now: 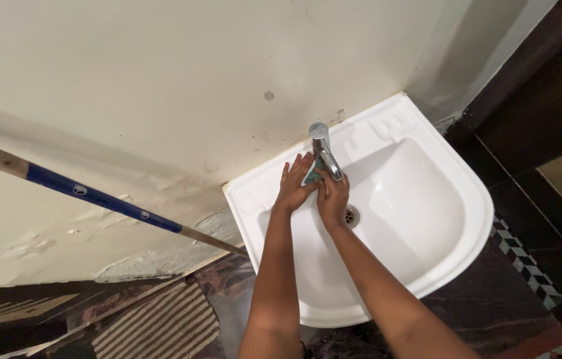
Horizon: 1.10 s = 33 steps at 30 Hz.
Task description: The person cleans a bathroom sink and faucet by hand using a sponge, wiping the basin, the metal faucet, and the wall area around the sink fixtures.
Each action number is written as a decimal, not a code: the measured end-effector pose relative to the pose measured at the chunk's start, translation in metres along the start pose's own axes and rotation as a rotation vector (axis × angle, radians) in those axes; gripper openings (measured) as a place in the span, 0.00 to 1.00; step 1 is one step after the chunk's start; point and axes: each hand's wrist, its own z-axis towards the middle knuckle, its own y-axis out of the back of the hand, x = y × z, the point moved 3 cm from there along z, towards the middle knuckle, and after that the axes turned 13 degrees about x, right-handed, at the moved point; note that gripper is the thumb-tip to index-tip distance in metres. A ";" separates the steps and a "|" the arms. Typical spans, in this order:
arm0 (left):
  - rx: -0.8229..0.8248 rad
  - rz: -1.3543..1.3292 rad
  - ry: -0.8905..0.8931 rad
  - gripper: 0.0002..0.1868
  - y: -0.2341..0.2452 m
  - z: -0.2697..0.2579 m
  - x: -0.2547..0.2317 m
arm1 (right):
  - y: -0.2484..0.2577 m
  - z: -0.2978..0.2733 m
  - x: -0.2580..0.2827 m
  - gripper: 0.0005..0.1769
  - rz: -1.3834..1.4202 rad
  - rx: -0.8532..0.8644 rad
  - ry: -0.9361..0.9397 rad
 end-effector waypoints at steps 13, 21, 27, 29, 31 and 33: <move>-0.577 -0.164 0.077 0.11 0.023 -0.019 -0.065 | 0.018 0.024 -0.030 0.15 0.142 0.034 0.097; -0.609 -0.268 0.132 0.09 0.025 -0.020 -0.068 | 0.034 0.049 -0.037 0.28 0.128 0.212 -0.102; -0.864 -0.462 0.392 0.12 0.017 -0.003 -0.075 | 0.051 0.062 -0.029 0.36 -0.117 0.147 0.334; -0.852 -0.505 0.407 0.12 -0.001 0.008 -0.072 | 0.048 0.064 -0.038 0.39 -0.127 0.210 0.277; -0.835 -0.547 0.426 0.12 -0.028 0.017 -0.058 | 0.046 0.063 -0.047 0.42 -0.135 0.274 0.215; -0.892 -0.742 0.161 0.20 -0.053 0.017 -0.038 | 0.048 0.064 -0.049 0.39 -0.085 0.281 0.269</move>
